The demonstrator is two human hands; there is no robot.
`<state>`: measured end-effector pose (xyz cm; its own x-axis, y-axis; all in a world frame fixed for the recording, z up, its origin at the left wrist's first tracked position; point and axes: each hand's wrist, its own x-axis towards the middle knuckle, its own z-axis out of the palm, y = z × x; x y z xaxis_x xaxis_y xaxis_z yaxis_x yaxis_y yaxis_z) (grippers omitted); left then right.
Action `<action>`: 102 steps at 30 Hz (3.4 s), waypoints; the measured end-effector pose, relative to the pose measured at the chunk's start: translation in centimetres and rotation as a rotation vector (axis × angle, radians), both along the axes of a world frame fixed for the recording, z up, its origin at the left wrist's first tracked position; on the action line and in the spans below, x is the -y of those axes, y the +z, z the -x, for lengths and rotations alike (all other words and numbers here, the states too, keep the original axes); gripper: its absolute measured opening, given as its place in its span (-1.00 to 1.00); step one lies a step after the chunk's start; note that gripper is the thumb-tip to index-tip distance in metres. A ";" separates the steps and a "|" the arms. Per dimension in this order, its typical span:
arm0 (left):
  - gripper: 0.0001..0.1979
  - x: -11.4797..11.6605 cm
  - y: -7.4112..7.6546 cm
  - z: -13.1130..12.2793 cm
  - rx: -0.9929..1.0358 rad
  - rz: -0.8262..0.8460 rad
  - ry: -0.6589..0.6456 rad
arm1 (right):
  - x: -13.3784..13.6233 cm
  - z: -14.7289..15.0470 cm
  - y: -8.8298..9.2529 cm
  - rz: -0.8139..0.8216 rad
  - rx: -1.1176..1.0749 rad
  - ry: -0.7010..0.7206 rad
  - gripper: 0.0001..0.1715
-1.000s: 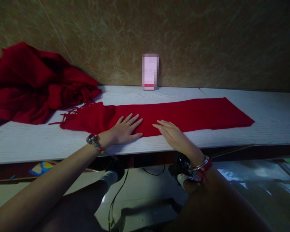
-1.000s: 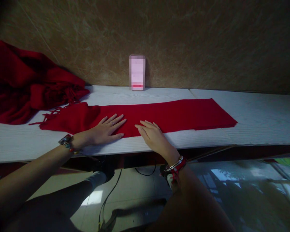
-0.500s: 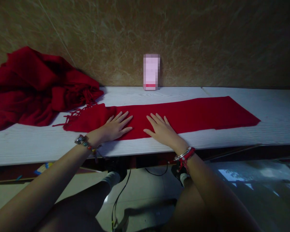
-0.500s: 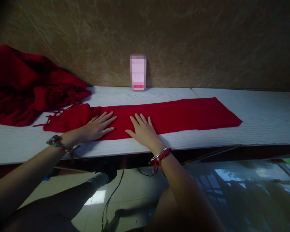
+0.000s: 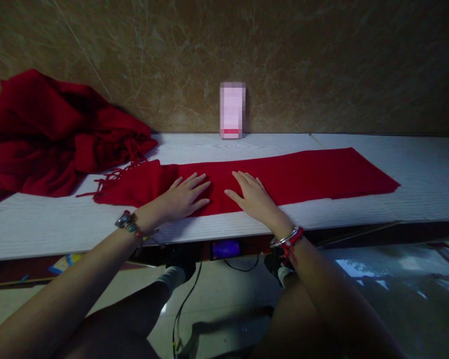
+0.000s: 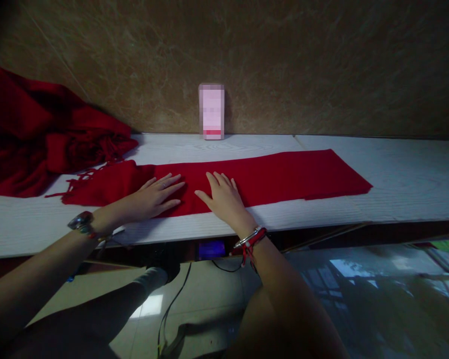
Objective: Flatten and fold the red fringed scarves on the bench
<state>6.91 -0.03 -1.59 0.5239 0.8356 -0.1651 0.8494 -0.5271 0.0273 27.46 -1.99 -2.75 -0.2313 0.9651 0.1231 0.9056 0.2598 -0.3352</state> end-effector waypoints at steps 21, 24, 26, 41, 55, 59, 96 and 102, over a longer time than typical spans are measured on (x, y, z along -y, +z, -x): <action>-0.33 -0.7 -0.6 1.5 -0.092 0.116 0.156 | 0.2 1.4 -0.5 -0.080 -0.128 0.113 -0.31; -0.32 -0.4 -0.1 1.4 -0.128 0.138 0.196 | -0.2 1.5 -0.4 -0.120 -0.115 0.037 -0.38; -0.30 -0.3 0.3 1.3 -0.156 0.150 0.244 | -0.2 1.8 -0.3 -0.123 -0.071 0.020 -0.37; -0.10 -0.6 0.8 3.5 -0.152 0.212 0.241 | 0.4 3.6 -0.5 -0.050 0.073 0.182 -0.21; -0.42 -1.4 -0.6 2.2 0.146 -0.108 0.138 | -0.6 2.8 -0.2 -0.088 -0.115 0.140 -0.35; -0.41 -1.2 -1.1 1.8 0.174 -0.120 0.112 | -0.5 2.7 -0.6 -0.071 -0.014 0.083 -0.30; -0.46 2.9 -0.4 2.2 -0.122 -0.205 0.362 | -1.0 -4.1 -1.8 -0.077 0.157 -0.128 -0.42; -0.47 1.0 0.2 2.3 -0.041 -0.271 0.395 | -0.6 -3.4 -1.8 -0.161 0.131 -0.013 -0.48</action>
<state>4.66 -1.06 -1.38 0.1554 0.9852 0.0721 0.9835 -0.1475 -0.1043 30.90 -1.36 -4.51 -0.2433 0.9383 0.2458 0.9423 0.2887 -0.1693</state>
